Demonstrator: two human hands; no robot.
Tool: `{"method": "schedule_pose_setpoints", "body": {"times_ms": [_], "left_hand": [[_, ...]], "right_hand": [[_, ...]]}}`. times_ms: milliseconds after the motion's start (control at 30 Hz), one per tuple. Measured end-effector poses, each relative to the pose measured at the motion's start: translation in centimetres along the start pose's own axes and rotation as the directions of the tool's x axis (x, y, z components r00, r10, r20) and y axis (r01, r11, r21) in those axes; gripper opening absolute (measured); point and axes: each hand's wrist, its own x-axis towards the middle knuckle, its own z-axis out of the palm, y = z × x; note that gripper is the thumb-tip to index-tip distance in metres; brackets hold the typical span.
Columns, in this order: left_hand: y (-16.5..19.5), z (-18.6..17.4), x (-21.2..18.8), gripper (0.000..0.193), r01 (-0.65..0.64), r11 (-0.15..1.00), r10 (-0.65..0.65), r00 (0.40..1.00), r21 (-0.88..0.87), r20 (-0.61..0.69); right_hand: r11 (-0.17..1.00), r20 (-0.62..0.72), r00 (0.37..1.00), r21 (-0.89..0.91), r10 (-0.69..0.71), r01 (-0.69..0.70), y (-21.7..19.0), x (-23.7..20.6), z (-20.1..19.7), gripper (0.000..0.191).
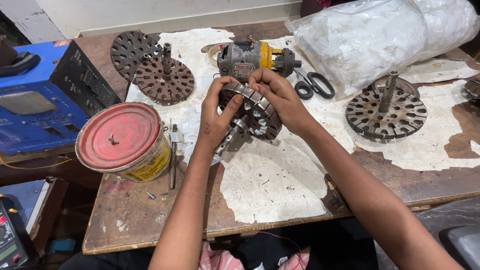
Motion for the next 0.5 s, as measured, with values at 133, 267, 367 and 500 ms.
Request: {"method": "schedule_pose_setpoints", "body": {"times_ms": [133, 267, 367, 500], "left_hand": [[-0.59, -0.06, -0.02, 0.045, -0.007, 1.000, 0.007, 1.000, -0.018, -0.001], [-0.87, -0.07, -0.03, 0.045, -0.007, 1.000, 0.007, 1.000, -0.024, -0.005], [-0.86, -0.09, 0.04, 0.045, -0.013, 1.000, 0.012, 1.000, -0.017, -0.006], [-0.71, -0.05, 0.14, 0.045, -0.031, 1.000, 0.031, 0.999, -0.001, -0.013]], "right_hand": [[0.999, -0.023, 1.000, -0.042, -0.002, 0.001, -0.07, -0.18, 0.13, 0.011], [0.995, -0.051, 0.998, -0.088, -0.040, 0.036, -0.11, -0.24, 0.29, 0.009], [0.998, -0.077, 0.997, -0.056, -0.030, 0.026, -0.06, -0.20, 0.35, 0.008], [1.000, -0.110, 0.994, 0.017, 0.009, -0.007, 0.14, -0.32, 0.53, 0.007]]}}
